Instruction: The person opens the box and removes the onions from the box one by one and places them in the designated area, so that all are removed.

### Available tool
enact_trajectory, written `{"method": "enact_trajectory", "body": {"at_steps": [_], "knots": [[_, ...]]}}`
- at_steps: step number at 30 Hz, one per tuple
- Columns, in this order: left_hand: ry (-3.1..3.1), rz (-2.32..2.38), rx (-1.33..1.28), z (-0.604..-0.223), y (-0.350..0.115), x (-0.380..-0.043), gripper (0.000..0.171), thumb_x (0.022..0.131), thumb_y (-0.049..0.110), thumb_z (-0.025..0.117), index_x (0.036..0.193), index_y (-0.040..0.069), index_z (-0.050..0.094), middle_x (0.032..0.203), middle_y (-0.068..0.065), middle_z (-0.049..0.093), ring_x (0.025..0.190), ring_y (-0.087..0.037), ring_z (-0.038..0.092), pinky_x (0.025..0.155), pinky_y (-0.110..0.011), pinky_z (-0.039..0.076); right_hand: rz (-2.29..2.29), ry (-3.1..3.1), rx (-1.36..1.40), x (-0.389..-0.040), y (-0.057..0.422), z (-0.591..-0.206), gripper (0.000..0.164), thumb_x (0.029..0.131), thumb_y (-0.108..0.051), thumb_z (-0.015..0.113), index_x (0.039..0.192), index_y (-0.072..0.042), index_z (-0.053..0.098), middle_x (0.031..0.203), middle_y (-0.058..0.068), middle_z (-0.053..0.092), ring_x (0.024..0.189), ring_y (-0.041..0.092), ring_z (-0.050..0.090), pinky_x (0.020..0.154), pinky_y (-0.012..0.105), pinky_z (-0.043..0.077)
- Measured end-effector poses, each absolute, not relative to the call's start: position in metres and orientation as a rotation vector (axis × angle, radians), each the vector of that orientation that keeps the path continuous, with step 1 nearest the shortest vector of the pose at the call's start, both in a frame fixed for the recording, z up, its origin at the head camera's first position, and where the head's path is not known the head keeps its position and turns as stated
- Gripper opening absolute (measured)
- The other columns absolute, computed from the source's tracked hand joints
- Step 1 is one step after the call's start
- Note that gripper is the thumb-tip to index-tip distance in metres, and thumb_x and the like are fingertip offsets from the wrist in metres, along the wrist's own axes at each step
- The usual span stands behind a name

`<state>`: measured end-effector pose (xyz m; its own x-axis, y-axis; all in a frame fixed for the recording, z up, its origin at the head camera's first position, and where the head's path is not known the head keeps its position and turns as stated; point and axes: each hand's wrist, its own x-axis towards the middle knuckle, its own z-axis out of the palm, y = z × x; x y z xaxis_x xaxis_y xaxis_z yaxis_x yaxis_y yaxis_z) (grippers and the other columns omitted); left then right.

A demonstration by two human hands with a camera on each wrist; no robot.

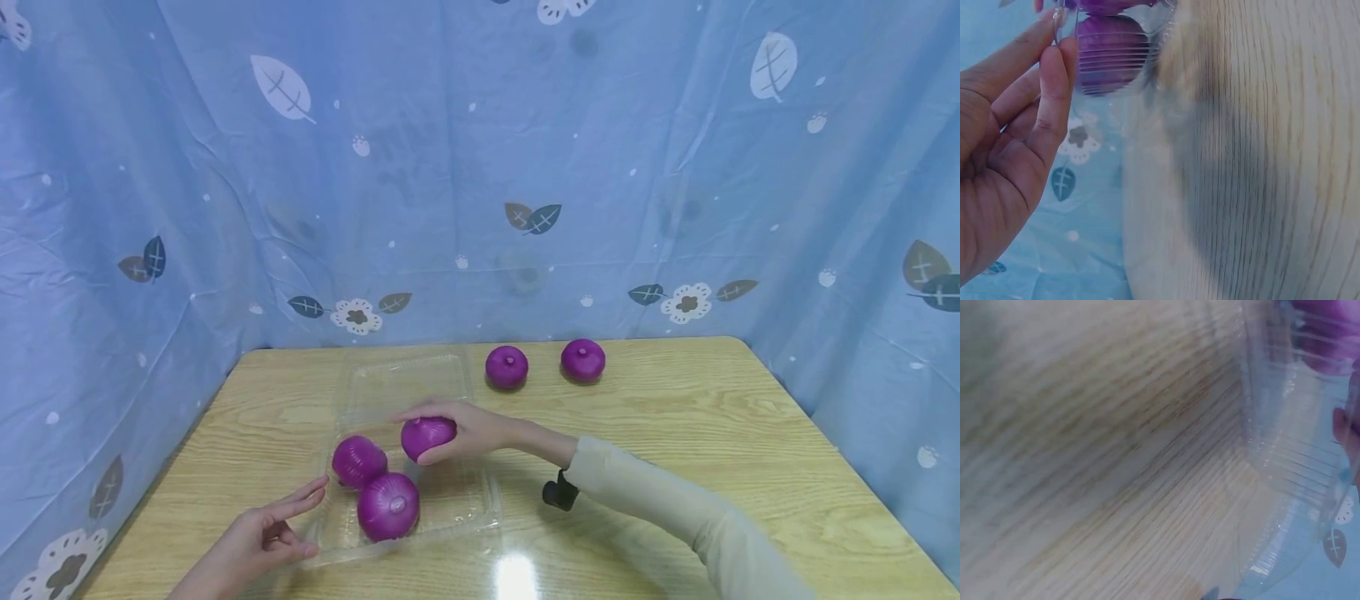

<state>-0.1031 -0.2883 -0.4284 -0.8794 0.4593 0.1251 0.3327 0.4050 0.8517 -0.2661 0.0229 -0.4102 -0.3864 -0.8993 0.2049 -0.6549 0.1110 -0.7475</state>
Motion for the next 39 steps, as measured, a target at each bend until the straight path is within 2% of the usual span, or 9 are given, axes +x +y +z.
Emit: {"method": "enact_trajectory", "body": {"at_steps": [4,11,14,17,18,21,24,34,39], "knots": [[2.551,1.471,0.742,-0.429,-0.288,-0.103,0.066,0.087,0.007,0.069,0.14,0.036,0.043,0.136,0.038,0.031,0.068,-0.012,0.064,0.057,-0.026,0.053,-1.328,2.076,-1.419,-0.26,0.036,-0.405,0.053,0.077,-0.014,0.081,0.127,-0.015,0.062,0.135,0.004,0.054,0.122,0.011,0.05,0.087,0.026,0.051],[2.606,1.419,0.718,-0.429,-0.29,-0.103,0.065,0.086,0.011,0.071,0.143,0.028,0.043,0.136,0.036,0.032,0.068,-0.008,0.062,0.059,-0.026,0.053,-1.478,2.031,-1.355,-0.246,0.065,-0.392,0.048,0.078,-0.009,0.08,0.122,-0.012,0.063,0.13,0.002,0.056,0.123,0.016,0.05,0.09,0.032,0.051],[2.617,1.398,0.696,-0.427,-0.289,-0.104,0.064,0.086,0.013,0.071,0.144,0.018,0.044,0.146,0.011,0.042,0.068,-0.008,0.062,0.059,-0.026,0.053,-1.504,1.995,-1.357,-0.237,0.078,-0.387,0.048,0.077,-0.008,0.08,0.122,-0.012,0.062,0.131,0.004,0.056,0.125,0.017,0.047,0.092,0.035,0.05],[2.63,1.379,0.691,-0.427,-0.289,-0.104,0.064,0.086,0.015,0.071,0.144,0.016,0.044,0.146,0.0,0.044,0.068,-0.007,0.062,0.06,-0.026,0.054,-1.523,1.964,-1.381,-0.227,0.091,-0.385,0.047,0.077,-0.008,0.08,0.12,-0.012,0.062,0.132,0.005,0.055,0.128,0.02,0.045,0.093,0.037,0.049],[2.63,1.377,0.694,-0.427,-0.29,-0.105,0.064,0.086,0.015,0.071,0.144,0.016,0.044,0.146,0.002,0.044,0.068,-0.007,0.062,0.06,-0.026,0.054,-1.528,1.956,-1.386,-0.223,0.096,-0.385,0.046,0.077,-0.008,0.08,0.12,-0.012,0.062,0.132,0.005,0.055,0.128,0.021,0.045,0.093,0.037,0.05],[2.625,1.383,0.719,-0.428,-0.291,-0.106,0.065,0.086,0.014,0.072,0.144,0.023,0.044,0.138,0.031,0.036,0.067,-0.007,0.062,0.06,-0.026,0.054,-1.531,1.954,-1.413,-0.211,0.108,-0.388,0.045,0.078,-0.01,0.079,0.119,-0.012,0.062,0.131,0.004,0.055,0.127,0.022,0.046,0.092,0.037,0.05],[2.603,1.389,0.757,-0.428,-0.293,-0.108,0.066,0.086,0.012,0.071,0.144,0.023,0.043,0.133,0.04,0.03,0.067,-0.007,0.061,0.059,-0.026,0.053,-1.531,1.921,-1.393,-0.196,0.117,-0.394,0.046,0.077,-0.009,0.079,0.12,-0.013,0.062,0.132,0.005,0.053,0.126,0.023,0.046,0.092,0.037,0.05],[2.584,1.374,0.775,-0.426,-0.299,-0.109,0.065,0.087,0.016,0.07,0.145,0.006,0.041,0.131,0.039,0.036,0.065,-0.01,0.061,0.057,-0.025,0.052,-1.583,1.776,-1.233,-0.174,0.137,-0.416,0.045,0.077,-0.005,0.079,0.118,-0.011,0.061,0.137,0.011,0.049,0.129,0.025,0.043,0.095,0.038,0.048],[2.563,1.392,0.848,-0.427,-0.301,-0.111,0.066,0.087,0.011,0.069,0.146,0.01,0.04,0.134,0.036,0.037,0.063,-0.009,0.059,0.055,-0.025,0.051,-1.6,1.713,-1.201,-0.179,0.147,-0.427,0.046,0.075,-0.001,0.079,0.117,-0.007,0.061,0.138,0.019,0.046,0.13,0.026,0.042,0.097,0.038,0.046]]}}
